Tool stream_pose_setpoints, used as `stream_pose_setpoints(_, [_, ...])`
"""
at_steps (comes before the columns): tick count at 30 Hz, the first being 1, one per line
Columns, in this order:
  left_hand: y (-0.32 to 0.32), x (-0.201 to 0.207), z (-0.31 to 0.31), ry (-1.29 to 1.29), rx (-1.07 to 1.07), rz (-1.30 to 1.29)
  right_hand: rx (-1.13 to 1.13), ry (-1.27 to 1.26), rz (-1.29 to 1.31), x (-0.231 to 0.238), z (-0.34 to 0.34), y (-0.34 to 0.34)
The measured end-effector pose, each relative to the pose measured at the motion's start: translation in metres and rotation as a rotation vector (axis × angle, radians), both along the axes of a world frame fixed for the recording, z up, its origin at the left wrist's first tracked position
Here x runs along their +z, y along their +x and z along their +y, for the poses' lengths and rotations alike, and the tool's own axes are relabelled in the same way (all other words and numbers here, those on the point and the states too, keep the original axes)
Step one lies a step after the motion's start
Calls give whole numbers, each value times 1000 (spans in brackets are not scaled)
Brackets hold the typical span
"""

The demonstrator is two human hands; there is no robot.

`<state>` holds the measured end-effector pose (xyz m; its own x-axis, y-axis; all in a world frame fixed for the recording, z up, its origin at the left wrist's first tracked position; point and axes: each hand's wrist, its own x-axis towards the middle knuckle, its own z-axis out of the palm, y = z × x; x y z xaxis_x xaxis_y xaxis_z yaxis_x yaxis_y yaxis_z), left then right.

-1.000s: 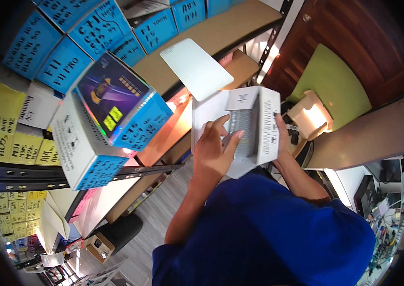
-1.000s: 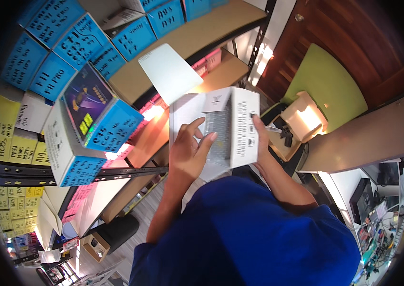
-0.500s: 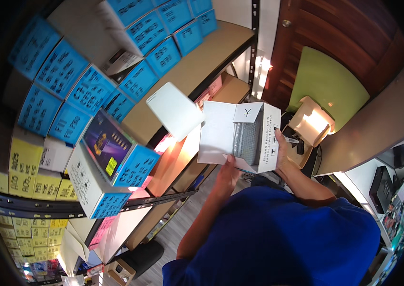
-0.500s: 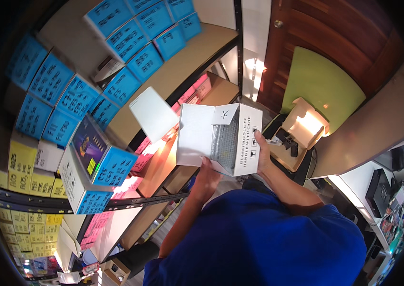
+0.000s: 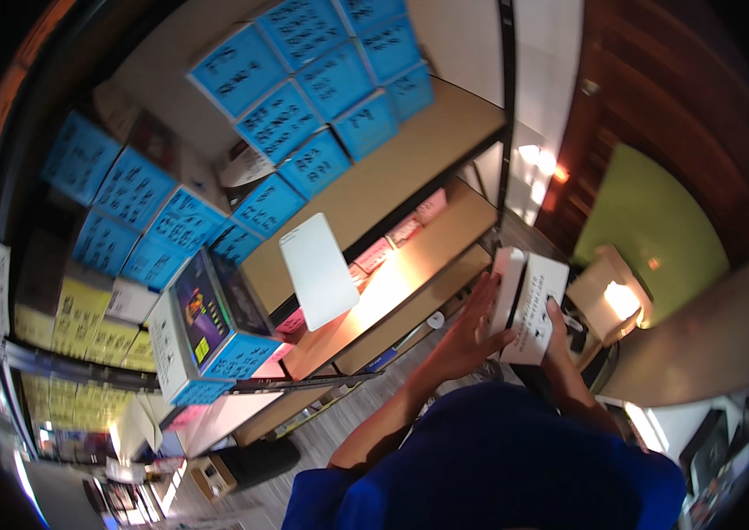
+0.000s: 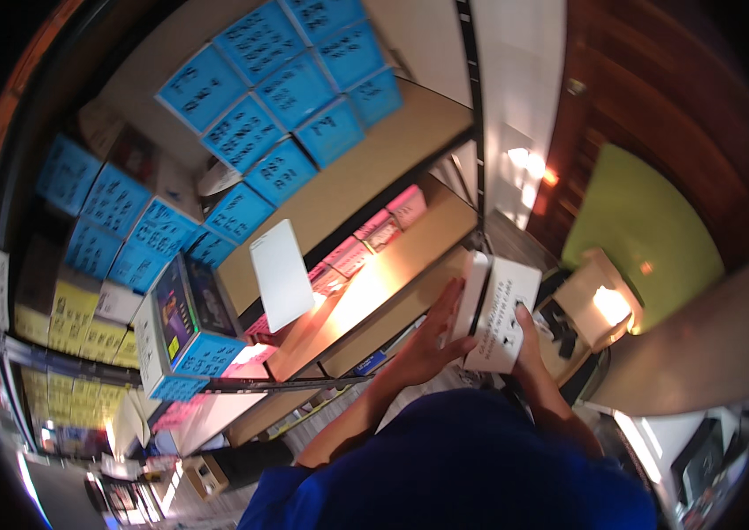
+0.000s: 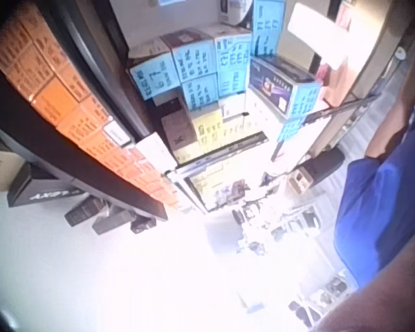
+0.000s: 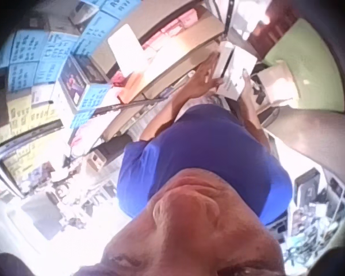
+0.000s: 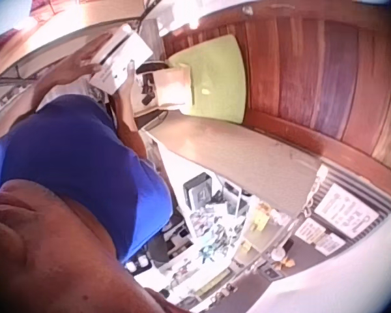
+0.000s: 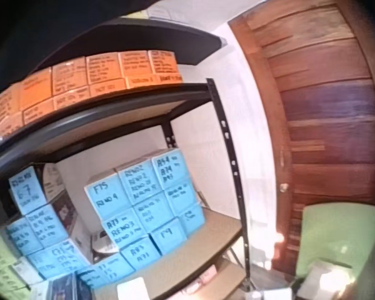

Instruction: The person handles bubble-wrapped items and boxes on shelves, then writes on a notepad while moving between shelves and a workbench. The person picks up and places boxes, writes notes, and continues handling items on shelves.

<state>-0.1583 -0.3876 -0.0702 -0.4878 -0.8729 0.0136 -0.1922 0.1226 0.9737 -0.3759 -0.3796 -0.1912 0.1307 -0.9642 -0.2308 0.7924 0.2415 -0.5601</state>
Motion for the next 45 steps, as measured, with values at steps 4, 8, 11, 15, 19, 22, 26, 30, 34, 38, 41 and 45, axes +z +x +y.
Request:
stream_pose_setpoints(4, [-24, -15, -17, -48, 122, 76, 74, -29, 72, 11, -14, -17])
stream_pose_setpoints(8, [-36, 8, -17, -368, 122, -166, 91, -74, -48, 36, -35, -15])
stream_pose_setpoints(11, [-35, 77, 3, -552, 78, -473, 92, -161, -311, 90, -45, -4])
stream_pose_setpoints(15, [-15, 93, 23, -1165, 294, -599, 266, -332, -685, 159, -90, 40])
stream_pose_setpoints(19, [40, 136, 23, -1489, 647, -787, 506, -474, -637, 247, -106, 110])
stream_pose_setpoints(22, [67, 194, 28, -1600, 833, -838, 695, -524, -623, 295, -114, 172])
stream_pose_setpoints(26, [108, 252, 46, -1604, 901, -1191, 674, -692, -315, 320, -111, 216])
stream_pose_setpoints(30, [143, 275, 36, -1592, 944, -1351, 573, -764, -222, 298, -102, 216])
stream_pose_setpoints(34, [164, 276, 15, -1582, 958, -1484, 602, -730, -190, 261, -105, 197])
stream_pose_setpoints(38, [161, 278, -9, -1452, 984, -1540, 534, -730, -147, 237, -111, 163])
stream_pose_setpoints(41, [168, 281, -22, -1223, 952, -1514, 473, -715, -114, 225, -116, 141])
stream_pose_setpoints(45, [197, 276, -54, -1034, 907, -1669, 398, -685, -47, 223, -121, 119])
